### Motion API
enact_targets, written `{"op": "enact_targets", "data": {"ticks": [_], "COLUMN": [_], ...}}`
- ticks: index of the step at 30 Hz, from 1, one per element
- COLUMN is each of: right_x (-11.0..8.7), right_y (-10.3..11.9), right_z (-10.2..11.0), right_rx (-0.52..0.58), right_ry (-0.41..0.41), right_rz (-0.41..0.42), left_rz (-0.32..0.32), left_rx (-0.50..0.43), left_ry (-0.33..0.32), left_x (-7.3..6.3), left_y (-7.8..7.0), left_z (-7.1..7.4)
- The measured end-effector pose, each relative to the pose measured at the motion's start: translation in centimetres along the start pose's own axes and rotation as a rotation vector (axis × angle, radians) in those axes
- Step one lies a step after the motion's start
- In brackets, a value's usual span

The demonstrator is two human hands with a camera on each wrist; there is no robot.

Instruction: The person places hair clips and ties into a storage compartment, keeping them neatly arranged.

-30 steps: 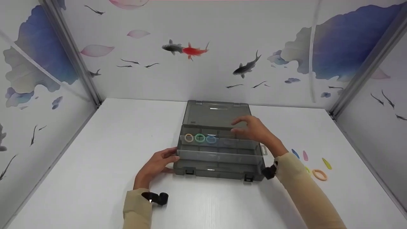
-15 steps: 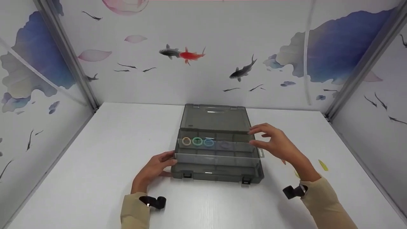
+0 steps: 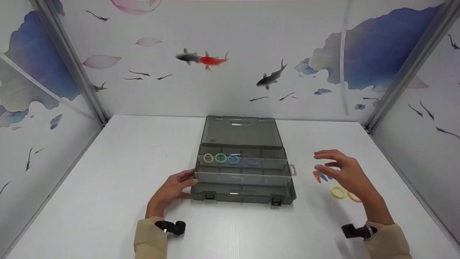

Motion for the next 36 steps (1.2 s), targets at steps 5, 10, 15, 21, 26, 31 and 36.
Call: {"op": "enact_targets", "data": {"ticks": [5,10,15,21,26,31,36], "right_x": [-1.2,-2.4,-3.6,-4.5,-5.1,-5.6,-5.8], "right_y": [-3.5,-7.4,-10.5,-12.7,-14.3,-15.1,-15.1], "right_z": [1.9,2.3,2.1,1.9,0.9,0.2,-0.2], "right_rx": [0.019,0.028,-0.010,-0.068,-0.051,-0.046,-0.088], "right_ry": [-0.034,0.031,0.116,0.177,0.256,0.305,0.345], "right_rz": [-0.086,-0.219,-0.322,-0.375,-0.461,-0.516,-0.490], "left_rz": [-0.005,0.001,0.010,0.018,0.021,0.024,0.013], "left_rx": [-0.008,0.002,0.016,0.022,0.030,0.016,0.019], "left_ry": [0.007,0.000,-0.016,-0.028,-0.048,-0.044,-0.026], "left_x": [-0.1,-0.3,-0.3,-0.1,0.0,0.0,-0.1], "left_y": [0.1,0.1,0.3,0.3,0.3,0.5,0.4], "left_z": [0.0,0.1,0.2,0.1,0.3,0.3,0.1]}}
Point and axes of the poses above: each hand's wrist, its own x-axis towards the middle knuckle, its own z-axis out of the back of the hand, y = z × x, the point moved 9 cm from there along x, towards the middle knuckle, and after that the axes turned 1 degree about y, right-handed, at the moved point
